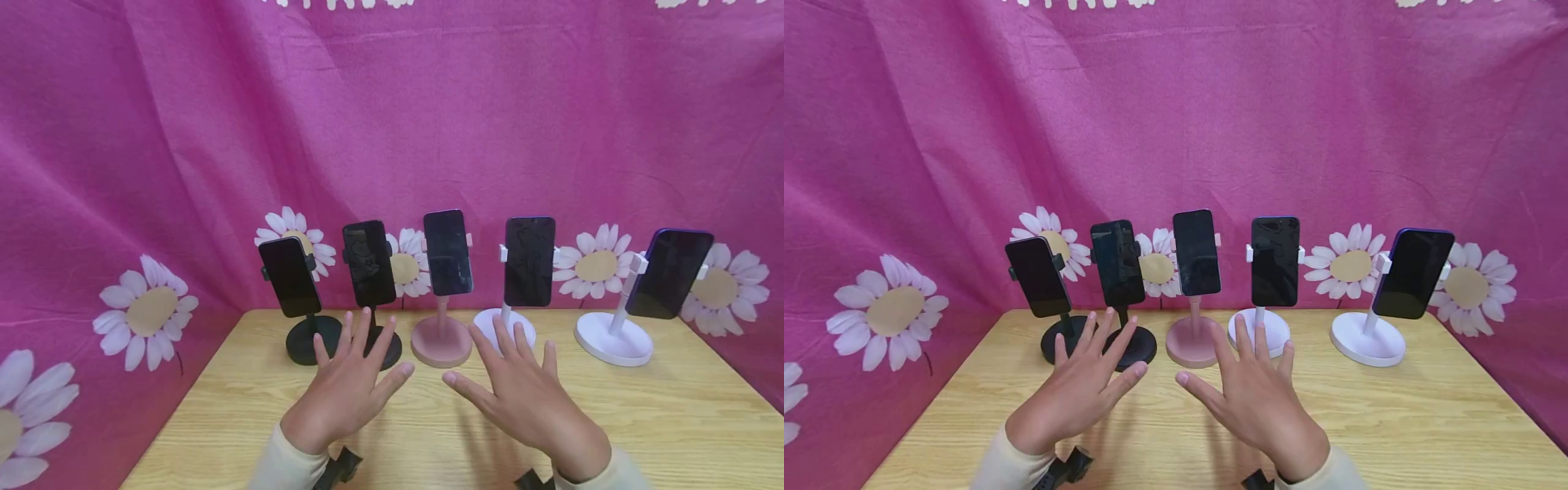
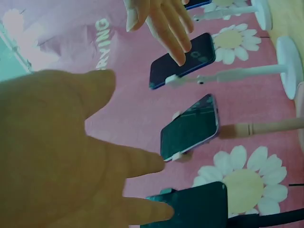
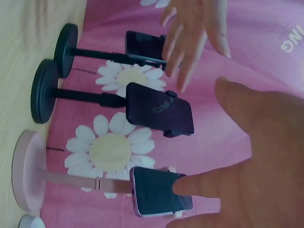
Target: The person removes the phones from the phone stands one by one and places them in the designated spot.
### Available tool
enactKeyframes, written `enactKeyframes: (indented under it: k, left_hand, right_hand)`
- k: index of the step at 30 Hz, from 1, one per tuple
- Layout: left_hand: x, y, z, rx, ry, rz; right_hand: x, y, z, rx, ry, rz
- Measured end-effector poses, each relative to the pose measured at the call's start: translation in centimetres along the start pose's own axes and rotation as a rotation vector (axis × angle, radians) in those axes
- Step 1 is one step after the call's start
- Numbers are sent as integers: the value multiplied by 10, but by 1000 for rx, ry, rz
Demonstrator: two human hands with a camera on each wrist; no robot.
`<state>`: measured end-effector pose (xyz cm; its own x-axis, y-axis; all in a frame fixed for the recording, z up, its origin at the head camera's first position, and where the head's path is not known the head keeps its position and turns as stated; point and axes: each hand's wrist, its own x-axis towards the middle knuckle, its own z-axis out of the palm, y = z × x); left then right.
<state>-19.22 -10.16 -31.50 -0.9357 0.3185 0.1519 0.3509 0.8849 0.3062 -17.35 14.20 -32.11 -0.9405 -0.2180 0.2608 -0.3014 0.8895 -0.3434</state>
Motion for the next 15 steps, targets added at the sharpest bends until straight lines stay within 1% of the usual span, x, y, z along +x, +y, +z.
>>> enactKeyframes:
  k: [3,9,11,15]
  left_hand:
    - [3,-8,-9,-38,83,-14]
    - [6,-29,-28,-161,295,-19]
    - [8,-36,-33,-208,341,-26]
    - [12,-47,-40,-259,391,-58]
  right_hand:
    - [10,-8,4,23,46,-38]
    - [31,-24,14,114,127,-99]
    - [39,-30,16,153,135,-111]
    - [53,-44,20,216,139,-147]
